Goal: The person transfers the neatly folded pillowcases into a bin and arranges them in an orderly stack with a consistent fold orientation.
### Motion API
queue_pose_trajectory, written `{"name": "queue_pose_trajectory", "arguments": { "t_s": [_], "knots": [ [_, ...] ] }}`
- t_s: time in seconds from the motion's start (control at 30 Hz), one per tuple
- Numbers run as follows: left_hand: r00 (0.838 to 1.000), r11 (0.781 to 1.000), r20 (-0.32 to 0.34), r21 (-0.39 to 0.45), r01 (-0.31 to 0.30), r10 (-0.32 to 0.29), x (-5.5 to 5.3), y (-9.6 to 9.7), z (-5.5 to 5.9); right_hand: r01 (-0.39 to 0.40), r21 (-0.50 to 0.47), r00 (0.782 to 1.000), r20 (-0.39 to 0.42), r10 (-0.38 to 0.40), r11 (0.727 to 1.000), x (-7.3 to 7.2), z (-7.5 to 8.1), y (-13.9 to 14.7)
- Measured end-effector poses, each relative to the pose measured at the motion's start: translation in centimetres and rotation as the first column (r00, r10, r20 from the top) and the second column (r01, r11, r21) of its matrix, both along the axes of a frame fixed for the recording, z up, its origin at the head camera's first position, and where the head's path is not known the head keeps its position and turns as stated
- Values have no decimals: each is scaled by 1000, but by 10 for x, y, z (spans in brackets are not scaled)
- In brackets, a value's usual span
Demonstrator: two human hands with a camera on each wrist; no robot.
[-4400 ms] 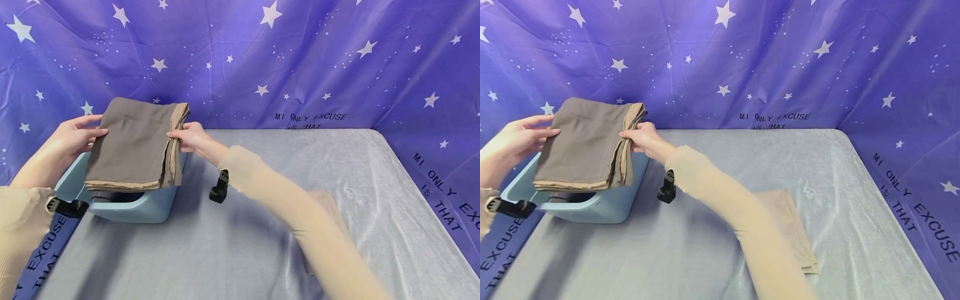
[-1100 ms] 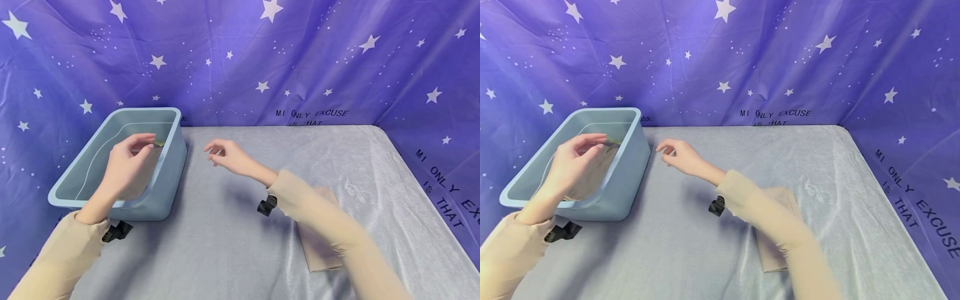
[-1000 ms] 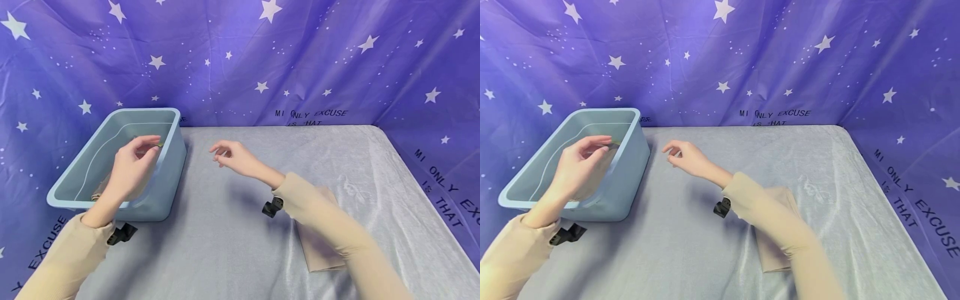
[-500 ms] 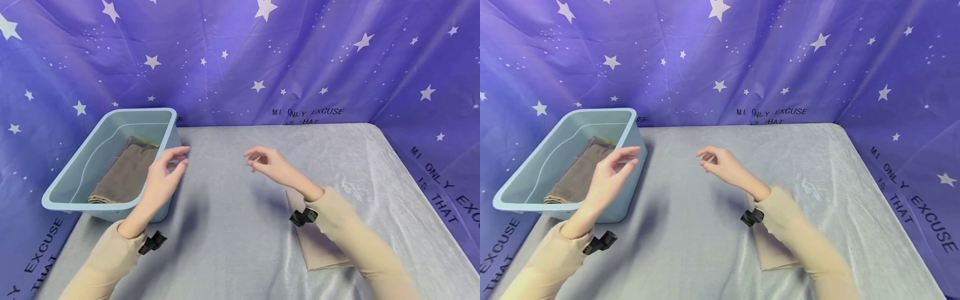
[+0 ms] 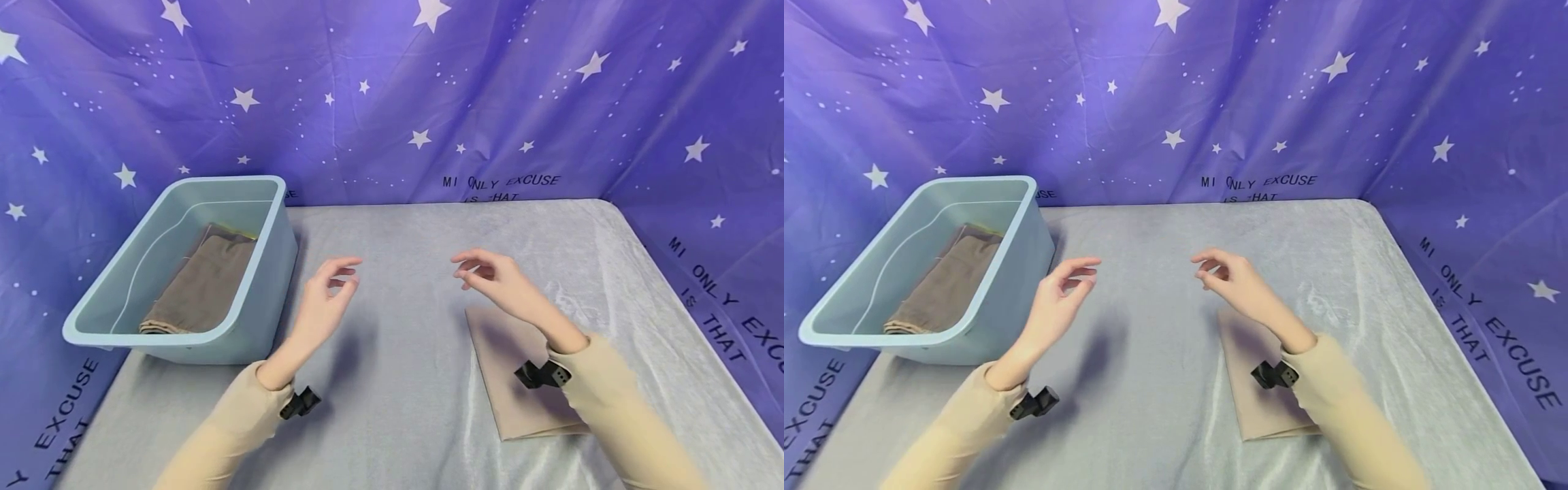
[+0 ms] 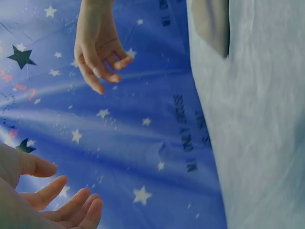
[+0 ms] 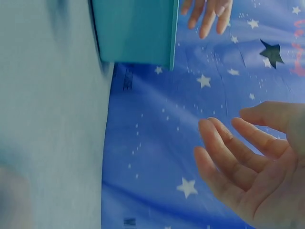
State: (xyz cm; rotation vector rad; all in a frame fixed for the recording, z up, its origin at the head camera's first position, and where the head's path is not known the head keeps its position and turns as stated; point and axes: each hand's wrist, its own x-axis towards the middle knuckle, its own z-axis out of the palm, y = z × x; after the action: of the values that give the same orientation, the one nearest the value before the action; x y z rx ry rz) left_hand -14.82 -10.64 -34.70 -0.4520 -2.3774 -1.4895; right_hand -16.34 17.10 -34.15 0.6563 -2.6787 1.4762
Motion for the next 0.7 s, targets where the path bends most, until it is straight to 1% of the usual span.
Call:
{"name": "queue_pose_trajectory", "arguments": {
  "t_s": [0.13, 0.27, 0.5, 0.7],
  "knots": [
    [999, 998, 20, 32, 45, -46, 1, 18, -10, 42, 16, 999, -34, -42, 999, 5, -4, 16],
    [996, 997, 52, 31, 75, -76, 2, 35, -18, 77, 30, 996, -53, -76, 997, 12, -6, 30],
    [986, 988, 80, 49, 145, -149, 4, 59, -30, 106, 32, 994, -44, -105, 994, 23, -14, 50],
    [973, 980, 125, 69, 186, -194, 7, 77, -38, 128, 47, 991, -35, -126, 991, 30, -22, 64]
  ]
}}
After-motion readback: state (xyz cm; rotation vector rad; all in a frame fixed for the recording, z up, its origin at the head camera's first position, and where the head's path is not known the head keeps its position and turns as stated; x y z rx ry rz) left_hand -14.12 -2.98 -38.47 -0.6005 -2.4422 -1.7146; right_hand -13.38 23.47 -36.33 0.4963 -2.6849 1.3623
